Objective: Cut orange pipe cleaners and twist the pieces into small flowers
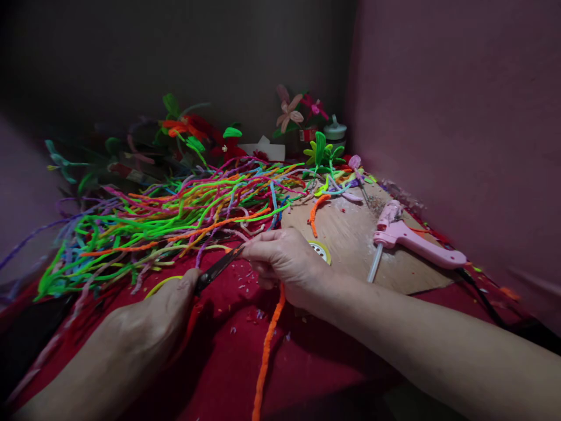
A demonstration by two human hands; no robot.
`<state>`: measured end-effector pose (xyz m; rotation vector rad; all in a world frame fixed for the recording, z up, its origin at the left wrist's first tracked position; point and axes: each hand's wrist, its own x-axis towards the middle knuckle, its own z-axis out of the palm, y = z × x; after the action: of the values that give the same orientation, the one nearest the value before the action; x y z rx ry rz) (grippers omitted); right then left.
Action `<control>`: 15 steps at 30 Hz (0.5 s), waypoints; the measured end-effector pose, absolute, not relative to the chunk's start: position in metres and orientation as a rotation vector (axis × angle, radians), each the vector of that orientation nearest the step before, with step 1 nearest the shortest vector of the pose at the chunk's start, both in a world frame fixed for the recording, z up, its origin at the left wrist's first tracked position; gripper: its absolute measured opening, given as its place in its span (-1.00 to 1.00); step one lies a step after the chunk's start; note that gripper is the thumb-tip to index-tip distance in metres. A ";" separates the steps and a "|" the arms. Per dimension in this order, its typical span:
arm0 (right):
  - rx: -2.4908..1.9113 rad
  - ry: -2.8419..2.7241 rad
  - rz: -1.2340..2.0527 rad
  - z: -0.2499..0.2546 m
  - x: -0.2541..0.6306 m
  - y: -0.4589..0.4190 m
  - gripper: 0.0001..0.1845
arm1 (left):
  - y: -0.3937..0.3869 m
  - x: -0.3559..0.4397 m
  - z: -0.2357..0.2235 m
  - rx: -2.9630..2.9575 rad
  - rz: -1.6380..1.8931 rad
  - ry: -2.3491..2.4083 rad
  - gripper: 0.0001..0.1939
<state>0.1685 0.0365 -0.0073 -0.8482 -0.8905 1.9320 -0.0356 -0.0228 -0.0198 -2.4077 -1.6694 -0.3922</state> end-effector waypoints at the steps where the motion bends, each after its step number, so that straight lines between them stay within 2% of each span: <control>1: -0.860 -0.892 1.925 -0.007 0.168 0.037 -0.86 | -0.023 -0.035 -0.020 -2.383 -0.314 -1.659 -0.63; 7: -0.890 -0.929 1.853 -0.007 0.168 0.037 -0.89 | -0.019 -0.032 -0.021 -2.342 -0.127 -1.585 -0.63; 15: -0.878 -0.956 1.854 -0.011 0.167 0.037 -0.85 | -0.022 -0.035 -0.027 -2.346 -0.118 -1.577 -0.60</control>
<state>0.1667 0.0373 -0.0113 -0.8783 -0.9555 1.8540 -0.0354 -0.0219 -0.0270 -2.3458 -1.5770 -0.1180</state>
